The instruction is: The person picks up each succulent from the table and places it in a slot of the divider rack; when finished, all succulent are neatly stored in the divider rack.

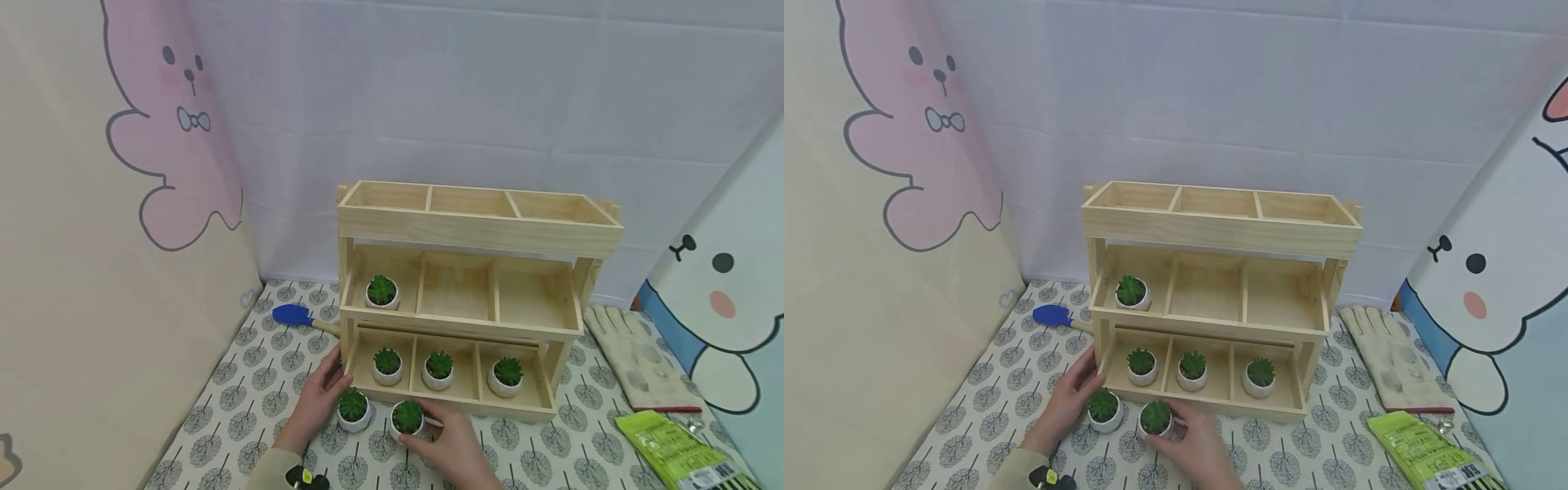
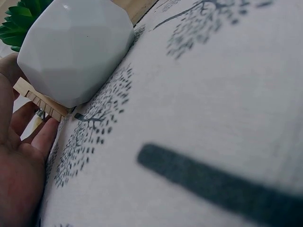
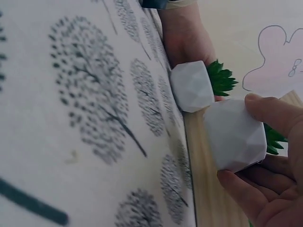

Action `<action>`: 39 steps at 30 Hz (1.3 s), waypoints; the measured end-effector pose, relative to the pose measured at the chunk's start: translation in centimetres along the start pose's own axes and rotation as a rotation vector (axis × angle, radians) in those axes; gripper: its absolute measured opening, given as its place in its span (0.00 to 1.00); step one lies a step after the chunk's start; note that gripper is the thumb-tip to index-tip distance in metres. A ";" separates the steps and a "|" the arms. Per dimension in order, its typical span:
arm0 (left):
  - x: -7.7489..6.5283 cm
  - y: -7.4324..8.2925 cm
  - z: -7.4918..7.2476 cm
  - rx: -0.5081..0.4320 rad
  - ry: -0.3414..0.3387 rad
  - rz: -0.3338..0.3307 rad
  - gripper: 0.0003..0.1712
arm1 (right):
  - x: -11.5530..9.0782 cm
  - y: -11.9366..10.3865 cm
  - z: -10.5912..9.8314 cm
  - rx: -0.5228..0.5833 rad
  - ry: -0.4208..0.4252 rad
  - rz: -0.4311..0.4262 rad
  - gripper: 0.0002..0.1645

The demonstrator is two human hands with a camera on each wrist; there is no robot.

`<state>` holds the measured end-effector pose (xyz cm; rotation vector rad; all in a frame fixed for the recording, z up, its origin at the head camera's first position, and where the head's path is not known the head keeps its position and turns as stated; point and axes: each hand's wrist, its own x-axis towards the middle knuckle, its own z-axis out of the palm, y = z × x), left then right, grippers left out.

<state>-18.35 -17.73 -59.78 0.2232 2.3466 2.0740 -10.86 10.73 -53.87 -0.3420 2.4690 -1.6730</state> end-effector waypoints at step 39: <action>0.1 0.1 0.0 0.015 0.016 -0.035 0.43 | 1.4 -9.0 -9.3 -0.225 0.215 -0.337 0.38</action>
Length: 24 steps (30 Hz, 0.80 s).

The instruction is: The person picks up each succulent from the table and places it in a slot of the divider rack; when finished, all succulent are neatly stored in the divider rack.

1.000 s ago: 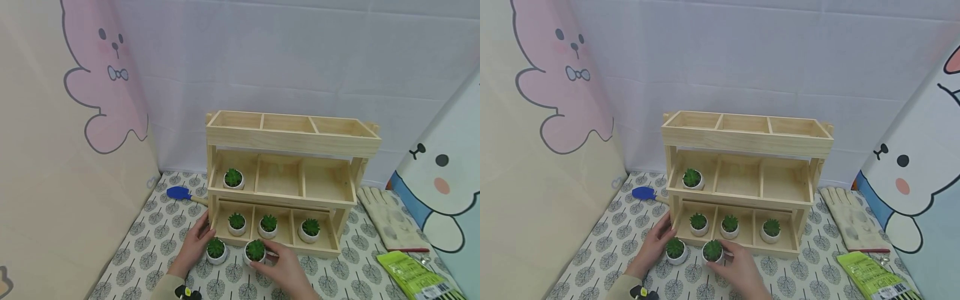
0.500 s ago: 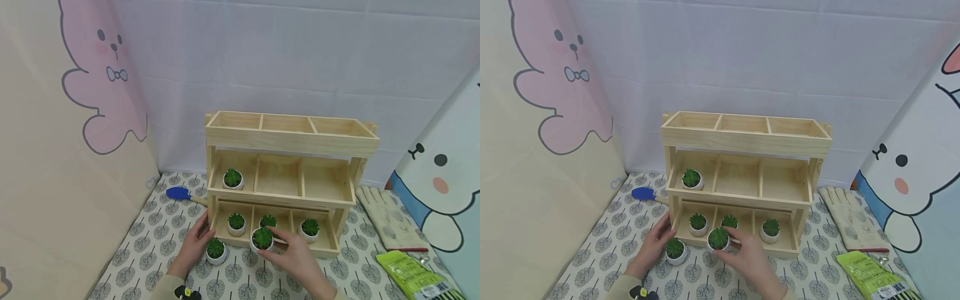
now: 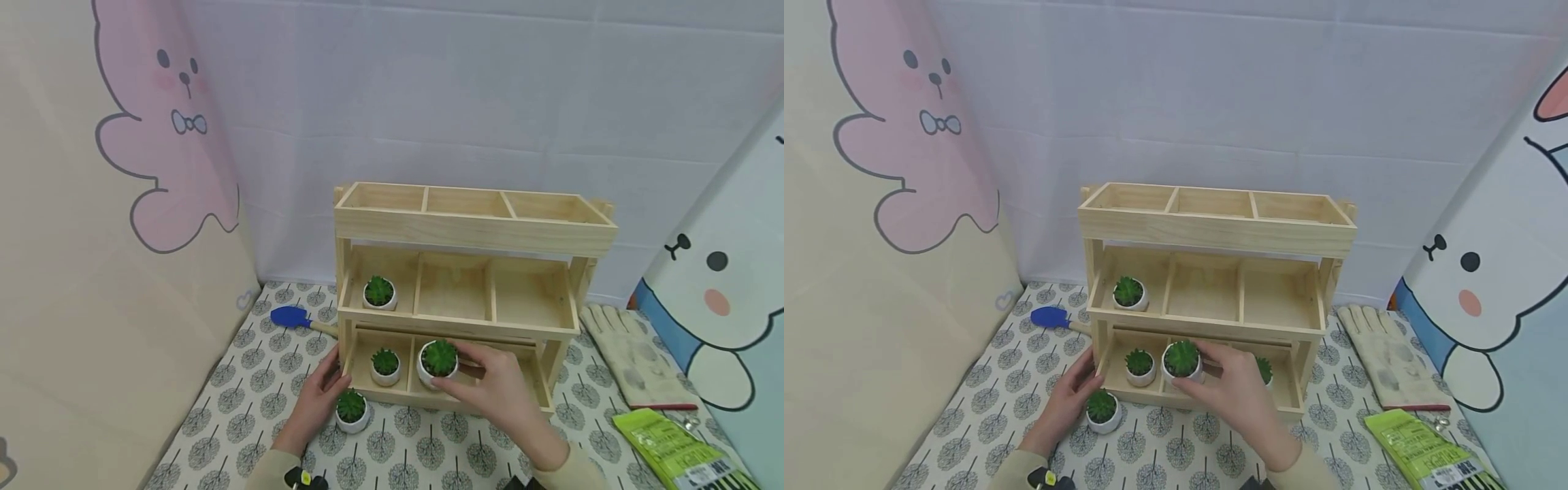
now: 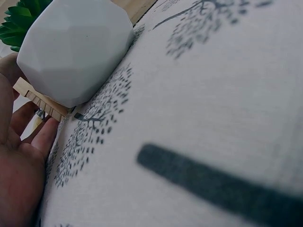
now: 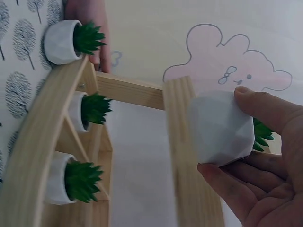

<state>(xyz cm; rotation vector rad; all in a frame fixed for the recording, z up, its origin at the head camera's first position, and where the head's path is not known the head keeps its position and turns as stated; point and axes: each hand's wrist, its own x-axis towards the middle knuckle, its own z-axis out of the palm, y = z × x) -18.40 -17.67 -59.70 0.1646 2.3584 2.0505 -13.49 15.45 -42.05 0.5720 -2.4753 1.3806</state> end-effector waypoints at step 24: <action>0.2 -0.1 -0.1 0.012 -0.002 0.031 0.43 | 7.5 0.0 -4.1 -0.031 0.056 0.007 0.32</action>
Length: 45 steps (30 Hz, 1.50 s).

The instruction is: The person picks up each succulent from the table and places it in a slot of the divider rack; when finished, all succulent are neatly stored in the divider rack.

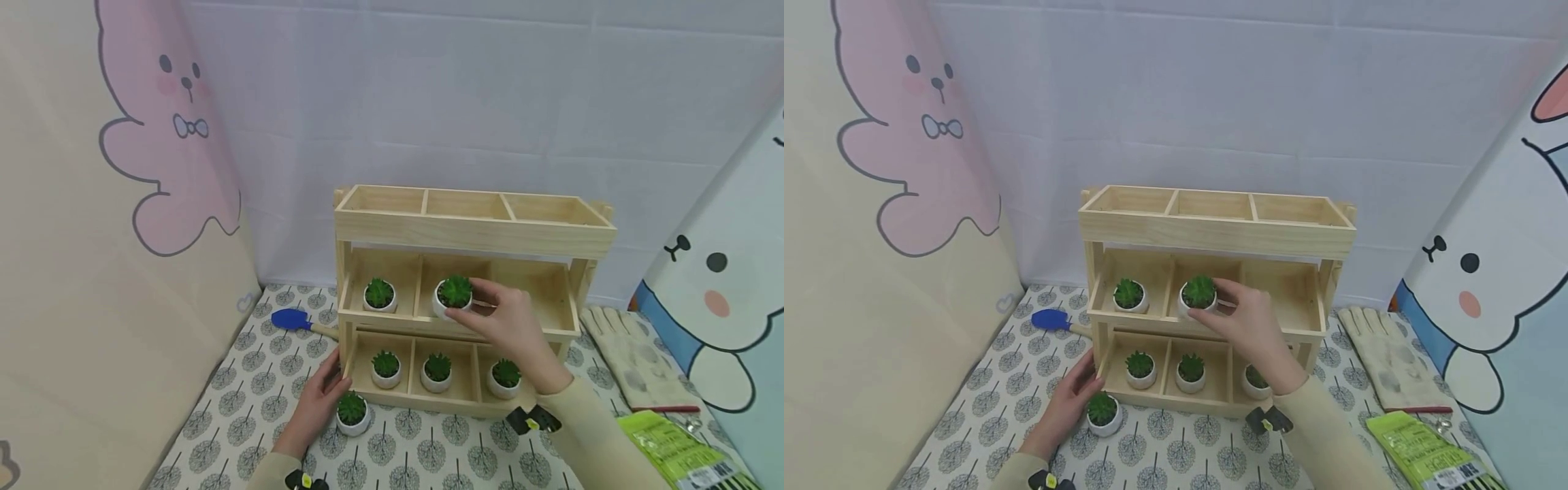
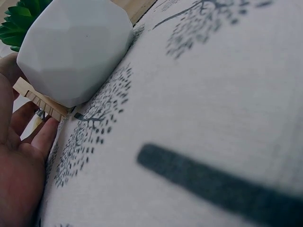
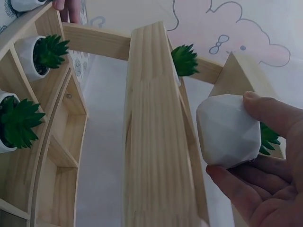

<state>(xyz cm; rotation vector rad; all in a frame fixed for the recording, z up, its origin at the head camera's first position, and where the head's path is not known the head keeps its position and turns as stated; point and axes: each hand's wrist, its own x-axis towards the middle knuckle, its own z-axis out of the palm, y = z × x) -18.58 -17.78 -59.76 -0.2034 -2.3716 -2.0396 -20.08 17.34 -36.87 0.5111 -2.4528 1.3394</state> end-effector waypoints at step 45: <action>-0.1 0.0 0.2 0.003 0.000 0.030 0.43 | 3.0 1.6 2.2 -0.330 -0.102 0.123 0.39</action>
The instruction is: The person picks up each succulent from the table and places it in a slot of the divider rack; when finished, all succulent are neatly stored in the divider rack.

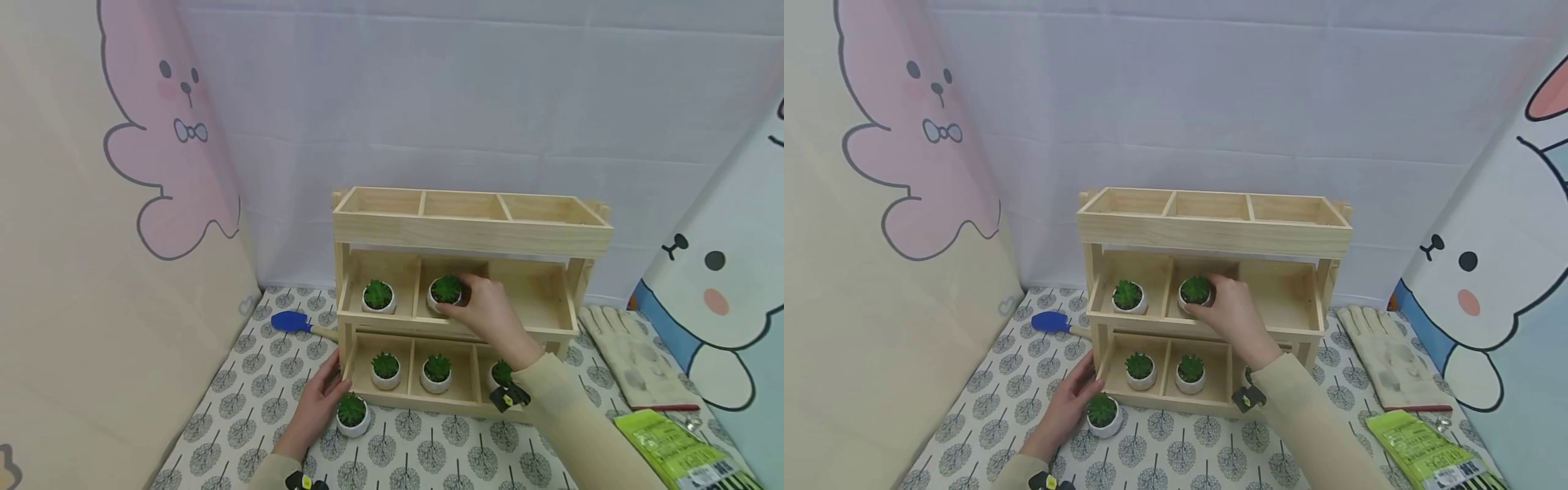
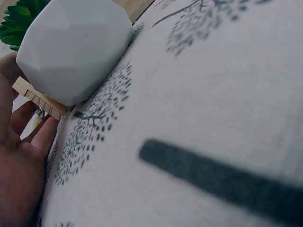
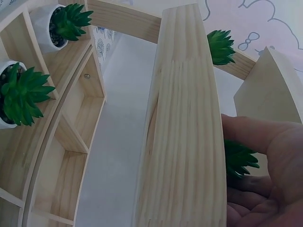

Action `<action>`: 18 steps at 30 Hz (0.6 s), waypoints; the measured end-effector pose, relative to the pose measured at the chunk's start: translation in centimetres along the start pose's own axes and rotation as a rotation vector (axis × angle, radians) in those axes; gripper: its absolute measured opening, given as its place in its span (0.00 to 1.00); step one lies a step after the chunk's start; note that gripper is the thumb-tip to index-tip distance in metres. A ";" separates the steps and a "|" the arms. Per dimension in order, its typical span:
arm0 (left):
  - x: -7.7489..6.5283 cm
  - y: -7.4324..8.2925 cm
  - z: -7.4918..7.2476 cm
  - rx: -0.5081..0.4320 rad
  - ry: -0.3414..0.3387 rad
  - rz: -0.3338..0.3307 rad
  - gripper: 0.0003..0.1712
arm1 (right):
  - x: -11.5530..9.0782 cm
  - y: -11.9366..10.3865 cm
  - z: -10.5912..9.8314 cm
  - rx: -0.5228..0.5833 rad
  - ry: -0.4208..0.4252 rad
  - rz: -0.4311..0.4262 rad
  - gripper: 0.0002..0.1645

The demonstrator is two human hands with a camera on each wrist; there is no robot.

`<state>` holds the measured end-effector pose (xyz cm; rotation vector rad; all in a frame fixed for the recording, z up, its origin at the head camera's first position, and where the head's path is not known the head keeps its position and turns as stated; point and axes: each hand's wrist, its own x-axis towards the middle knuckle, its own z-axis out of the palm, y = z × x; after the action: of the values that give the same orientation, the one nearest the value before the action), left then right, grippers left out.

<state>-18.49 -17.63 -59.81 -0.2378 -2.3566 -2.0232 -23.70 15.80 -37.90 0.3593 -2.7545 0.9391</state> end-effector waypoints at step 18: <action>0.0 -0.1 -0.1 -0.009 0.006 -0.004 0.43 | -1.1 0.0 -0.6 0.028 -0.003 -0.004 0.46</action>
<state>-18.56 -17.70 -59.89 -0.2268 -2.3470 -2.0340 -22.55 16.32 -37.74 0.3708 -2.7453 0.9782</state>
